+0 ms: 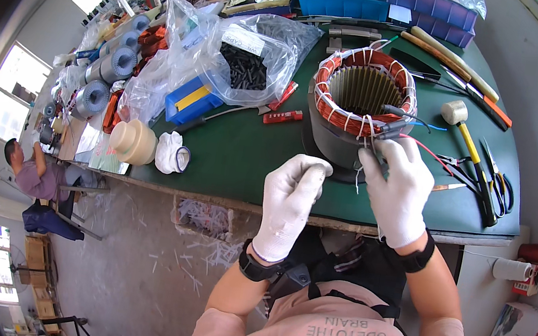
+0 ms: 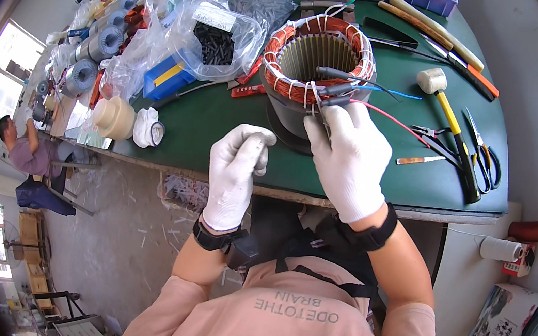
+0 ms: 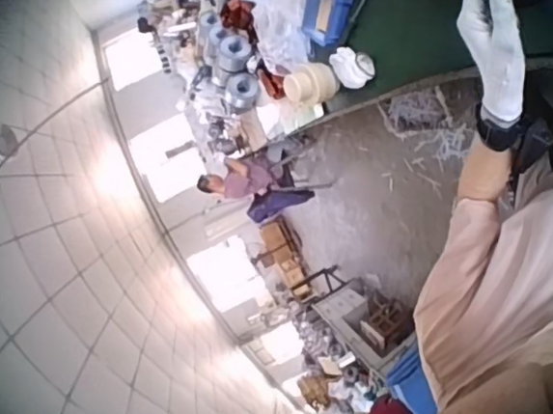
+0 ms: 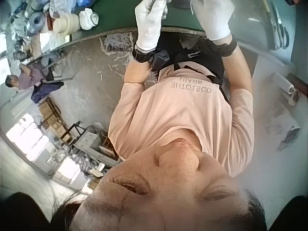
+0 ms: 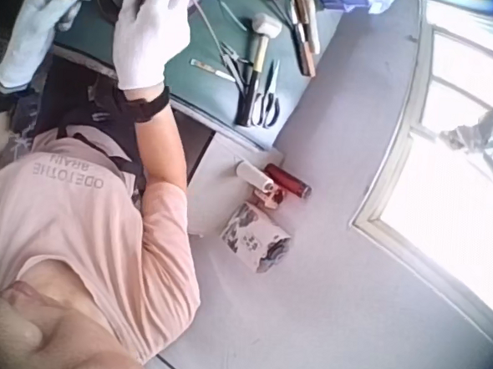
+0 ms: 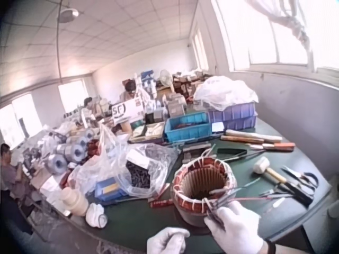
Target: Manually wiring and insulating components on a motor stator in a manufacturing workshop.
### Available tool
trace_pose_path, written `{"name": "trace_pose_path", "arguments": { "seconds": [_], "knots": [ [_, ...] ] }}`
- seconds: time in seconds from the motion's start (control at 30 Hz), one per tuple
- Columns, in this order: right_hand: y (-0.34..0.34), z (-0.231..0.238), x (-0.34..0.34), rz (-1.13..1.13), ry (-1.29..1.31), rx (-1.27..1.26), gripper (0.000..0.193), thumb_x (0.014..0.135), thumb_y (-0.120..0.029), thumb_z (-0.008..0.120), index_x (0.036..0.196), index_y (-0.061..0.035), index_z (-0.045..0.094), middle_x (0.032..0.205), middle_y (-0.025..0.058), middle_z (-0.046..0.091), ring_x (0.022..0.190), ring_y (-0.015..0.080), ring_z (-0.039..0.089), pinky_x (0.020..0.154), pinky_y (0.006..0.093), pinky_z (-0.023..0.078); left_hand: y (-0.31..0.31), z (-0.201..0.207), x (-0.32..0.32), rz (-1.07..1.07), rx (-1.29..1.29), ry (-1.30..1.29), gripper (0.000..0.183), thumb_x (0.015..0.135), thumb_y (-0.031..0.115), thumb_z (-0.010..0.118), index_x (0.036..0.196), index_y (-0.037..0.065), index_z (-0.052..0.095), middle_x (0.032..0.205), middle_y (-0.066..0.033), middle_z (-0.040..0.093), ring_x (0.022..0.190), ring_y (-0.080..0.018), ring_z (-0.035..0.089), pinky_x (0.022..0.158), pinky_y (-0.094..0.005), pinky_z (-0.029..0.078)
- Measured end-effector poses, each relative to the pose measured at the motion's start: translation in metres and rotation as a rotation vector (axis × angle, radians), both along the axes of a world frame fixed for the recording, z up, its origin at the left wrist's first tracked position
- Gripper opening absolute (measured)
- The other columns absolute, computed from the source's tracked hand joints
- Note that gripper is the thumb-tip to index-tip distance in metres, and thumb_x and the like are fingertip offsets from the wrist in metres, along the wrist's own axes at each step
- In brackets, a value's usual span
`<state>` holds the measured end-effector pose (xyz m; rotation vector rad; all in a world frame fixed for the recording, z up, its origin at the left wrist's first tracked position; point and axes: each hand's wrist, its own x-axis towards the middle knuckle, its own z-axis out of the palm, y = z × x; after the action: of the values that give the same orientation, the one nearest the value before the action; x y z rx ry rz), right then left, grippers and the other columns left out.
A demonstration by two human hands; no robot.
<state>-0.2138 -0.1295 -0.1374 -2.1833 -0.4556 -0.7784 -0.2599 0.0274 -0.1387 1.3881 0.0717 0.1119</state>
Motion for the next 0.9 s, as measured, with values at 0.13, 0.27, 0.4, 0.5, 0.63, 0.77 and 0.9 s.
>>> {"name": "trace_pose_path", "arguments": {
  "seconds": [0.13, 0.27, 0.4, 0.5, 0.63, 0.77, 0.9],
  "knots": [
    [-0.003, 0.003, -0.009, 0.051, 0.07, 0.138, 0.009, 0.078, -0.002, 0.069, 0.086, -0.0029, 0.065, 0.074, 0.0097, 0.057, 0.06, 0.023, 0.058, 0.056, 0.0301, 0.046, -0.013, -0.014, 0.014, -0.032, 0.418, -0.031, 0.02, 0.091, 0.006, 0.062, 0.108, -0.003, 0.064, 0.074, 0.003, 0.057, 0.067, -0.002, 0.048, 0.059, -0.0192, 0.041],
    [-0.016, 0.016, -0.038, 0.212, 0.605, 0.428, 0.006, 0.082, -0.001, 0.064, 0.087, 0.002, 0.065, 0.071, 0.0032, 0.059, 0.06, 0.0078, 0.053, 0.055, 0.0234, 0.042, -0.03, -0.036, 0.032, -0.146, 0.421, -0.022, 0.023, 0.086, 0.004, 0.066, 0.107, -0.003, 0.066, 0.079, -0.0011, 0.065, 0.069, -0.0039, 0.056, 0.062, -0.0203, 0.046],
    [-0.03, -0.003, -0.041, 0.329, 1.03, 0.697, 0.019, 0.089, -0.013, 0.061, 0.098, 0.0034, 0.067, 0.076, -0.0017, 0.059, 0.062, 0.0022, 0.047, 0.054, 0.0187, 0.038, -0.039, -0.025, 0.026, -0.069, 0.028, 0.011, 0.014, 0.091, 0.009, 0.063, 0.101, -0.001, 0.067, 0.081, -0.0025, 0.068, 0.062, -0.0035, 0.055, 0.056, -0.0183, 0.042],
    [-0.026, -0.017, -0.031, 0.331, 1.018, 1.111, 0.03, 0.096, -0.017, 0.057, 0.116, 0.0048, 0.06, 0.074, -0.0046, 0.052, 0.056, 0.0015, 0.038, 0.048, 0.0172, 0.029, -0.038, -0.023, 0.008, -0.149, -0.295, 0.13, 0.01, 0.094, 0.008, 0.058, 0.1, 0.003, 0.066, 0.082, -0.0014, 0.066, 0.058, -0.0013, 0.05, 0.05, -0.0161, 0.037],
    [-0.011, -0.016, -0.023, 0.418, 1.066, 1.311, 0.027, 0.094, -0.016, 0.06, 0.112, 0.0046, 0.06, 0.074, -0.0033, 0.053, 0.055, 0.0011, 0.04, 0.048, 0.0159, 0.03, -0.036, -0.028, -0.005, -0.168, -0.363, 0.188, 0.012, 0.096, 0.009, 0.055, 0.101, 0.004, 0.064, 0.083, -0.0021, 0.066, 0.061, -0.0027, 0.053, 0.054, -0.0163, 0.041],
    [-0.007, -0.013, -0.016, 0.388, 1.119, 1.489, 0.017, 0.093, -0.012, 0.06, 0.102, 0.002, 0.06, 0.072, -0.0017, 0.053, 0.053, 0.0024, 0.042, 0.047, 0.0164, 0.031, -0.031, -0.019, -0.003, -0.125, -0.25, 0.164, 0.011, 0.096, 0.01, 0.056, 0.1, 0.004, 0.064, 0.081, -0.0013, 0.065, 0.064, -0.003, 0.054, 0.058, -0.0177, 0.042],
    [-0.014, -0.03, -0.018, 0.31, 1.014, 1.419, 0.023, 0.097, -0.023, 0.057, 0.092, -0.0005, 0.059, 0.068, -0.0001, 0.051, 0.05, 0.005, 0.042, 0.045, 0.0184, 0.03, -0.031, -0.02, 0.0, -0.08, -0.048, 0.066, 0.01, 0.095, 0.008, 0.056, 0.098, 0.003, 0.065, 0.078, 0.0004, 0.062, 0.066, -0.0025, 0.054, 0.06, -0.0176, 0.043]
  ]
}}
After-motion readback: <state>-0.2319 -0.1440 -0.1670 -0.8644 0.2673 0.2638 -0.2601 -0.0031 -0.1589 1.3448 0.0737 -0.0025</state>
